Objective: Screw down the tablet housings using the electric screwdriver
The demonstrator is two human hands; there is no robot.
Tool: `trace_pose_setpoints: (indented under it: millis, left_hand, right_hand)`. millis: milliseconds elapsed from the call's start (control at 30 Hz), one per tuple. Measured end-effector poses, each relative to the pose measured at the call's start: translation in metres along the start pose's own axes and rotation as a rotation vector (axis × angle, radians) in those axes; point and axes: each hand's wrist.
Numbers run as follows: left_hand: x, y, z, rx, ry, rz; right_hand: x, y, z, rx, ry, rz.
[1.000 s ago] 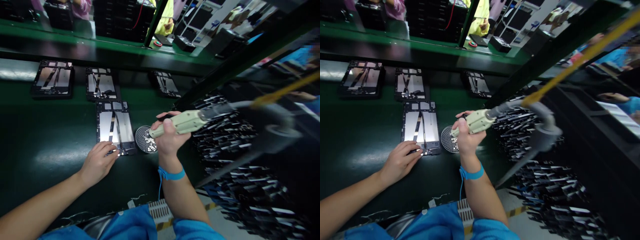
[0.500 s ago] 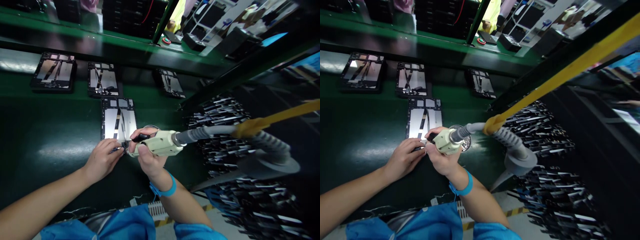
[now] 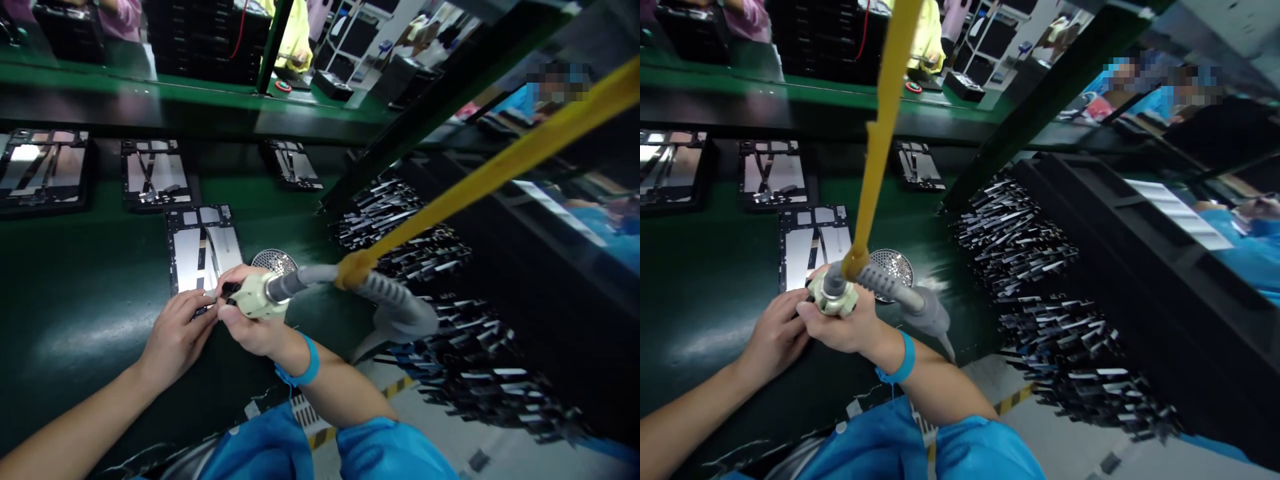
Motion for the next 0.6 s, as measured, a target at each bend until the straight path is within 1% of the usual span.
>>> trace_pose_setpoints:
  millis: [67, 100, 133, 233, 300, 367, 433, 600]
  left_hand:
    - [-0.001, -0.001, -0.001, 0.0, -0.012, -0.01]
    - [-0.002, -0.001, -0.001, 0.0, -0.015, -0.015]
    - [-0.003, -0.001, -0.001, 0.0, -0.014, -0.018]
    - [-0.005, 0.0, -0.002, 0.005, -0.007, -0.018]
    - [-0.006, 0.0, -0.002, 0.009, -0.005, -0.013]
    - [-0.006, 0.0, -0.002, 0.011, -0.004, -0.009]
    - [-0.006, 0.0, -0.002, 0.009, -0.002, -0.009]
    - [-0.006, -0.002, -0.003, 0.003, 0.0, -0.018]
  right_hand:
    - [0.008, 0.0, 0.007, -0.004, 0.027, 0.027]
    - [0.015, -0.001, 0.012, 0.007, 0.075, 0.019]
    - [0.024, -0.001, 0.019, 0.036, 0.146, -0.006]
    - [0.056, 0.004, 0.042, 0.179, 0.421, -0.143]
    - [0.074, 0.011, 0.054, 0.178, 0.515, -0.221]
    - [0.087, 0.018, 0.06, 0.138, 0.555, -0.264]
    - [0.092, 0.023, 0.06, 0.117, 0.568, -0.272]
    - [0.094, 0.027, 0.056, 0.098, 0.57, -0.278]
Point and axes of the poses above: each hand's wrist, its own z-axis towards the middle knuckle, its own x-axis out of the back of the hand, y = z × x, and after that the axes turned 13 degrees about z, right-handed
